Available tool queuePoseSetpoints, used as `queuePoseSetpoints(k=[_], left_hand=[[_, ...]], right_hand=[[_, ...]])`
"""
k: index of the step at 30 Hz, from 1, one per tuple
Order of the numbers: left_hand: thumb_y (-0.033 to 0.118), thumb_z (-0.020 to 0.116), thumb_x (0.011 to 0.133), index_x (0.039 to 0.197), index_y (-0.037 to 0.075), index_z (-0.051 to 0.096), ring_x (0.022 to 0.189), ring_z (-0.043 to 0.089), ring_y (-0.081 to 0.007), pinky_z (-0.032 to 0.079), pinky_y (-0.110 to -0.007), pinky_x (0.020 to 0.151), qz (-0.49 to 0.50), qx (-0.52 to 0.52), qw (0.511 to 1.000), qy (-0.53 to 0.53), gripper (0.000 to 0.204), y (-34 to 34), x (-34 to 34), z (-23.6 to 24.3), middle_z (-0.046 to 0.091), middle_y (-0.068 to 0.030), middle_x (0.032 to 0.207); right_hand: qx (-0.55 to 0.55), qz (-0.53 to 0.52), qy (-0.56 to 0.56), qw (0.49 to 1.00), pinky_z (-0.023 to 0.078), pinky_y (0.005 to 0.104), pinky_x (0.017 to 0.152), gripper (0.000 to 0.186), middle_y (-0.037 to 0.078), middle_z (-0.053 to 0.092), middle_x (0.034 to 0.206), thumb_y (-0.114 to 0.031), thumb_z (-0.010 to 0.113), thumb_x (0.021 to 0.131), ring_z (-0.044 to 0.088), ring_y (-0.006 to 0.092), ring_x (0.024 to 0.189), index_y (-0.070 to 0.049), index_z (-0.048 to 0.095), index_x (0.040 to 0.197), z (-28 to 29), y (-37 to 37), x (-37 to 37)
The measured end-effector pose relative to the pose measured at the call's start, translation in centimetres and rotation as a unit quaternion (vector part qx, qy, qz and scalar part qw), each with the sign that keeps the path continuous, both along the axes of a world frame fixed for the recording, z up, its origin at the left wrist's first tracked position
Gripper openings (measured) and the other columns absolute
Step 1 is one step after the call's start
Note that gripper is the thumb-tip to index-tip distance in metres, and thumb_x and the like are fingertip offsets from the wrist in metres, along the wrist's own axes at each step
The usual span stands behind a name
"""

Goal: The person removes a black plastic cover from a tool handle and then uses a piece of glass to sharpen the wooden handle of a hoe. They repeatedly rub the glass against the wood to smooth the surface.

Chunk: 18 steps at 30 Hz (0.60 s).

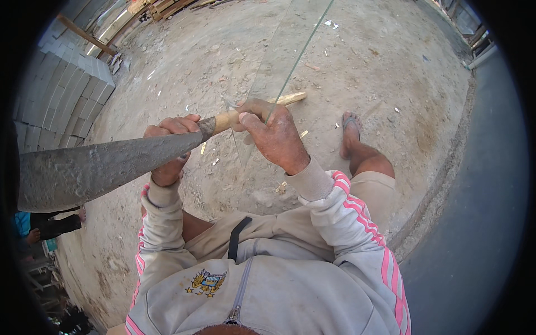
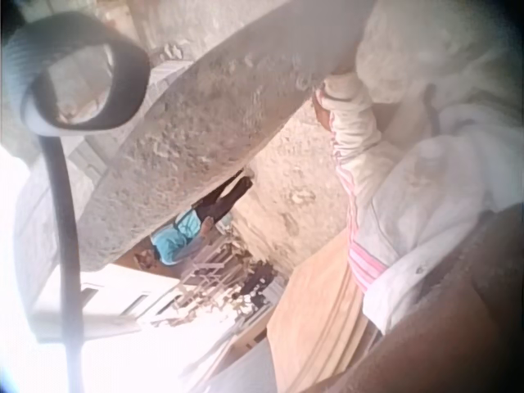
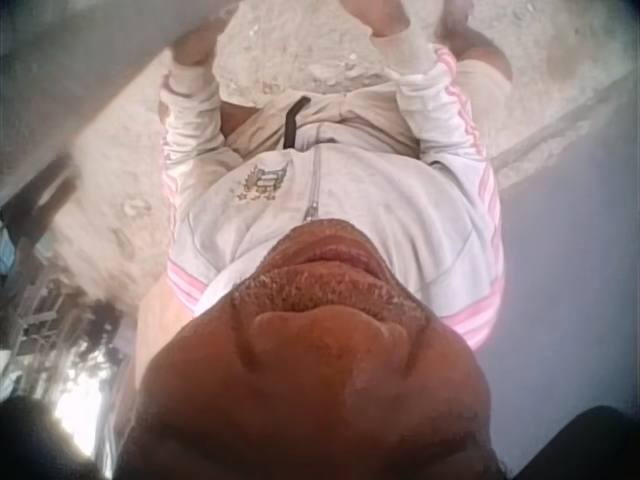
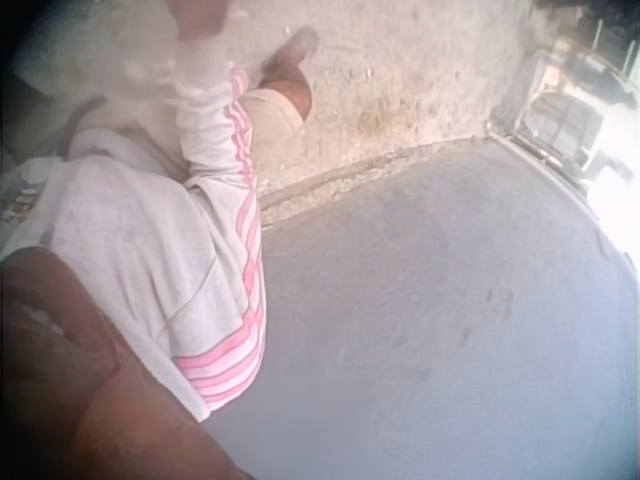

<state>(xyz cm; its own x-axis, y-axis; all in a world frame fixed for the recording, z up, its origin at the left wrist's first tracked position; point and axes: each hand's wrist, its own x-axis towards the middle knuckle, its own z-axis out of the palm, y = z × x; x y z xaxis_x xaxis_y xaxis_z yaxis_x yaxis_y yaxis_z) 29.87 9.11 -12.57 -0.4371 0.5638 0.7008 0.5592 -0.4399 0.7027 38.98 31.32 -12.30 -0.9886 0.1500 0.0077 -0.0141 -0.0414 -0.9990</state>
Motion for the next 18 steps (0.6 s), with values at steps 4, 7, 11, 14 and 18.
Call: queuePoseSetpoints(k=[4,7,11,14,18], left_hand=[[0.019,0.079,0.086,0.097,0.012,0.054,0.091,0.066,-0.0246,0.044,-0.054,0.106,0.056,-0.012,0.998,-0.037,0.028,0.2,1.1,0.8,0.063,-0.0051,0.089],[0.020,0.081,0.085,0.089,0.012,0.057,0.091,0.066,-0.0237,0.044,-0.053,0.107,0.051,-0.008,0.997,-0.051,0.026,0.3,1.1,0.9,0.064,-0.0040,0.087],[0.021,0.082,0.084,0.087,0.012,0.058,0.090,0.066,-0.0233,0.043,-0.053,0.107,0.033,-0.004,0.998,-0.050,0.025,0.2,0.3,0.5,0.064,-0.0037,0.086],[0.019,0.081,0.085,0.088,0.013,0.057,0.090,0.066,-0.0231,0.043,-0.052,0.108,0.028,0.002,0.998,-0.051,0.024,0.3,0.2,0.6,0.064,-0.0035,0.086],[0.017,0.080,0.086,0.088,0.015,0.054,0.091,0.066,-0.0241,0.040,-0.053,0.110,-0.028,0.018,0.996,-0.084,0.027,0.2,0.0,0.6,0.063,-0.0038,0.084]], right_hand=[[-0.017,0.001,0.003,1.000,0.059,0.0269,0.067,0.033,0.015,0.073,0.098,-0.016,0.055,0.098,0.073,0.0189,0.091,0.007,0.064,0.118,-0.8,0.5,-1.0],[-0.024,0.032,-0.008,0.999,0.059,0.0268,0.067,0.032,0.015,0.073,0.099,-0.016,0.055,0.098,0.073,0.0190,0.092,0.007,0.065,0.118,-0.3,0.6,-0.5],[-0.011,-0.006,0.012,1.000,0.058,0.0275,0.062,0.032,0.010,0.071,0.085,-0.019,0.055,0.092,0.069,0.0138,0.080,0.005,0.069,0.106,0.4,-0.3,-0.2],[-0.045,-0.016,0.009,0.999,0.058,0.0277,0.062,0.032,0.009,0.072,0.086,-0.019,0.055,0.092,0.069,0.0135,0.079,0.006,0.068,0.107,-0.2,0.1,-0.9],[0.039,0.012,0.016,0.999,0.058,0.0273,0.064,0.032,0.012,0.073,0.095,-0.017,0.055,0.096,0.072,0.0162,0.087,0.006,0.065,0.116,-0.2,0.8,-0.8]])
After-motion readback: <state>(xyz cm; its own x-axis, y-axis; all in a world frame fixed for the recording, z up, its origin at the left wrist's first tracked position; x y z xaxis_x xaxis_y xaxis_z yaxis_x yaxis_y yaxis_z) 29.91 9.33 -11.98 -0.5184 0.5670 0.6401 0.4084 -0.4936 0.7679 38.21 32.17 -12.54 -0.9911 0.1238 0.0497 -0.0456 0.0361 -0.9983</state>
